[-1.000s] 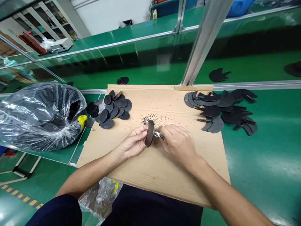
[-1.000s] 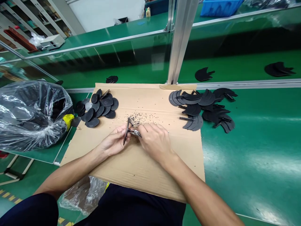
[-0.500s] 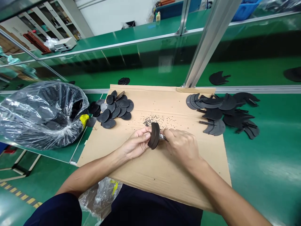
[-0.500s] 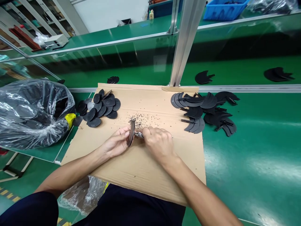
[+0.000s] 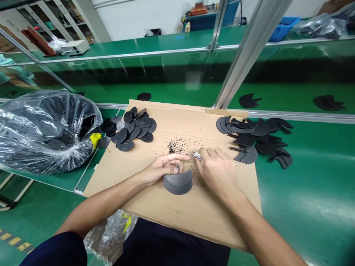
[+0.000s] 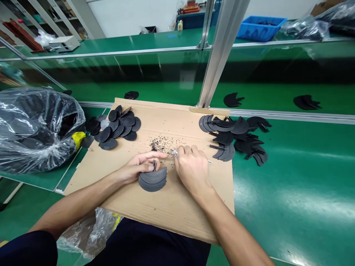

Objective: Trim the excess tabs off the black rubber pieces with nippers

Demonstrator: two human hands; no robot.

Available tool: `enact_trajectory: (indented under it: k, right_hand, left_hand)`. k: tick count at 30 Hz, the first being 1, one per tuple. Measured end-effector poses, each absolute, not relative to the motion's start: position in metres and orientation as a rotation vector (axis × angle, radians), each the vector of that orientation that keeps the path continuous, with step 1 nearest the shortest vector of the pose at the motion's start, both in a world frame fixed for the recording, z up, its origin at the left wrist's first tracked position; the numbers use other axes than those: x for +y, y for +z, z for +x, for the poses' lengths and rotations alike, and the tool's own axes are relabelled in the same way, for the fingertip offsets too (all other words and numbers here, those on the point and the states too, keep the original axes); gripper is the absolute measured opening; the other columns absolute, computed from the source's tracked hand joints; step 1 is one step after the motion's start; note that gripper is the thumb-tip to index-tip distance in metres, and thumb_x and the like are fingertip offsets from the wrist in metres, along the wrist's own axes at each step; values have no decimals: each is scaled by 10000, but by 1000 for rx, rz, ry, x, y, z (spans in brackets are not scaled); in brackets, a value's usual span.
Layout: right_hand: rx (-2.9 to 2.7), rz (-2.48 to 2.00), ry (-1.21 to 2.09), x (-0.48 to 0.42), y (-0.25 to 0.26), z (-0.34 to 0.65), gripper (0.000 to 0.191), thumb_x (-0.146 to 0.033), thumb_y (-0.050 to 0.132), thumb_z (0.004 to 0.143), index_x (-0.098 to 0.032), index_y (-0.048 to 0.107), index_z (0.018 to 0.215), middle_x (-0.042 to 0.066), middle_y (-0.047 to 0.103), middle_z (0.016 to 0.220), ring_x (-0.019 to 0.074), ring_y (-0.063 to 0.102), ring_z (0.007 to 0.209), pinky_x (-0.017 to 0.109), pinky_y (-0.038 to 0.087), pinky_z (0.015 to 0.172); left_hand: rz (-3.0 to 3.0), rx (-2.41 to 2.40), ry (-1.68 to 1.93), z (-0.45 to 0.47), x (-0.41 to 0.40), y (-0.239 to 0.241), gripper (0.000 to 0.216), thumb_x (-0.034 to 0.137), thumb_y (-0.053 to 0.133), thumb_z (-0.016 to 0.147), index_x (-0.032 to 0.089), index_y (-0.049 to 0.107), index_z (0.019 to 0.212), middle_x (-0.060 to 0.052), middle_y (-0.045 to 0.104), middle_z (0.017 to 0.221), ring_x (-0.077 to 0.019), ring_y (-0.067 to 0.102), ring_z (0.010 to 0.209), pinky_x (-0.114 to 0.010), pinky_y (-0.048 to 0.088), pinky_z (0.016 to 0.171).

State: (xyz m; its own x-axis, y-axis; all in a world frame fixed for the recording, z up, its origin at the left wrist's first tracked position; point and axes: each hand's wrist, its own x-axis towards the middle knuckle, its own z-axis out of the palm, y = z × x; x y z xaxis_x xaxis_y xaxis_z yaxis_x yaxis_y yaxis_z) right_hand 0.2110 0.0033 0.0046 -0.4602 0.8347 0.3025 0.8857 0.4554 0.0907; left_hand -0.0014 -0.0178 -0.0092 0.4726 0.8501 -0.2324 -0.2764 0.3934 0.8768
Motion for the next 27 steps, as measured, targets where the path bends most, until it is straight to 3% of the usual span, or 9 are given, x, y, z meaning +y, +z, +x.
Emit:
enact_trajectory:
  k: [4, 10, 13, 17, 21, 24, 27]
  right_hand:
    - [-2519, -1456, -350, -2, 6, 205, 148, -235, 581, 945, -140, 676, 886, 106, 689, 748, 244, 568, 794, 335, 293, 654]
    - [-2536, -1504, -306, 0, 7, 205, 210, -310, 598, 960, -127, 682, 901, 119, 712, 783, 250, 606, 789, 334, 322, 659]
    - [-2541, -1557, -330, 2, 11, 210, 244, -330, 562, 983, -139, 674, 880, 114, 708, 774, 248, 630, 776, 329, 335, 646]
    - [-2487, -1701, -382, 8, 16, 223, 274, -347, 525, 996, -142, 651, 865, 131, 703, 799, 252, 649, 750, 319, 331, 578]
    - [-2511, -1752, -290, 18, 12, 237, 255, -336, 535, 983, -158, 643, 835, 133, 682, 772, 281, 657, 737, 317, 352, 516]
    - [-2482, -1616, -258, 25, 9, 241, 272, -384, 555, 964, -155, 679, 887, 182, 703, 877, 350, 666, 875, 394, 484, 635]
    - [-2420, -1314, 128, 28, 9, 236, 402, -499, 616, 908, -167, 690, 1123, 196, 709, 1121, 374, 656, 1055, 481, 546, 830]
  left_hand:
    - [946, 750, 781, 1, -20, -11, 566, 228, 773, 781, 188, 660, 1334, -17, 659, 790, -145, 577, 779, -287, 418, 765]
    - [868, 804, 858, -2, -16, -12, 548, 212, 783, 761, 185, 673, 1297, -20, 673, 812, -145, 599, 796, -267, 429, 756]
    - [873, 820, 880, -1, -16, -12, 489, 221, 815, 739, 172, 700, 1212, -28, 693, 830, -136, 612, 774, -258, 445, 743]
    - [917, 849, 933, 0, -11, -14, 341, 310, 869, 705, 133, 728, 961, -65, 723, 868, -136, 639, 763, -265, 486, 756]
    - [966, 912, 1082, -5, 1, -14, 364, 384, 882, 698, 133, 722, 907, -84, 743, 896, -155, 665, 788, -294, 515, 798]
    - [993, 934, 1212, -11, 9, -12, 415, 423, 891, 685, 139, 719, 936, -83, 745, 892, -168, 681, 824, -308, 520, 834]
    - [1064, 944, 1253, -11, 9, -10, 423, 446, 873, 708, 144, 714, 958, -90, 745, 920, -166, 679, 826, -306, 521, 829]
